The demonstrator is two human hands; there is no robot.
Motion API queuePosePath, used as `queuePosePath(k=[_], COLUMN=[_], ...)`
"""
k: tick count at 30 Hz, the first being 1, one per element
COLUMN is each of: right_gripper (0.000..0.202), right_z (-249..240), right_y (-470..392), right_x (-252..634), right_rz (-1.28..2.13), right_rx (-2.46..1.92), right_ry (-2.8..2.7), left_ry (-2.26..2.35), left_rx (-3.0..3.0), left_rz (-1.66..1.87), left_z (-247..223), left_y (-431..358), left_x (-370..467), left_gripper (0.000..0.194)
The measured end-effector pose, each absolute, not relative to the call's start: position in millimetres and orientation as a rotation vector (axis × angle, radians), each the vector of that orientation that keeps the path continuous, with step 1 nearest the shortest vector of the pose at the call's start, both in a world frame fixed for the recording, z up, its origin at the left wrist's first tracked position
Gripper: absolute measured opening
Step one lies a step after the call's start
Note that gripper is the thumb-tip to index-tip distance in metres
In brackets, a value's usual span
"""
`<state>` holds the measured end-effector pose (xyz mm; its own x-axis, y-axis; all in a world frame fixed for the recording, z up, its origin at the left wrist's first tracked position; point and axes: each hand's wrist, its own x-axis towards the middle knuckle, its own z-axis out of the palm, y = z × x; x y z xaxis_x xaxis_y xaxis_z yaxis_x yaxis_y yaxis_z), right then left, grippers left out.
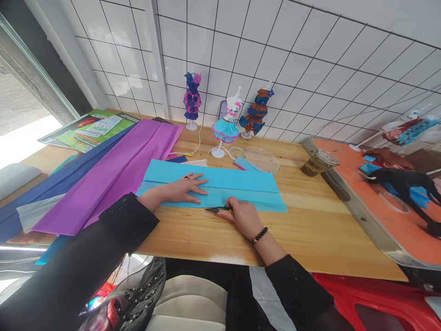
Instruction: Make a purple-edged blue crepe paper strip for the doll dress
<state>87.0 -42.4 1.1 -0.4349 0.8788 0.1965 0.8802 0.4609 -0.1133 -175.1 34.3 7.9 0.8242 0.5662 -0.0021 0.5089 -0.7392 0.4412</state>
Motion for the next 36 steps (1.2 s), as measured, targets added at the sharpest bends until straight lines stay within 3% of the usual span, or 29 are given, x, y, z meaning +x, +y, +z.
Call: queuePosePath(k=[36], right_gripper=[0.044], right_z=[1.7], right_y=[-44.4], right_x=[65.5], right_rz=[-0.126], right_rx=[-1.5], right_ry=[-2.521], left_ry=[0.787], left_rx=[2.569], left_rz=[0.187], left_z=[8.1], left_y=[33.8], left_x=[-175.8], left_gripper=[0.044])
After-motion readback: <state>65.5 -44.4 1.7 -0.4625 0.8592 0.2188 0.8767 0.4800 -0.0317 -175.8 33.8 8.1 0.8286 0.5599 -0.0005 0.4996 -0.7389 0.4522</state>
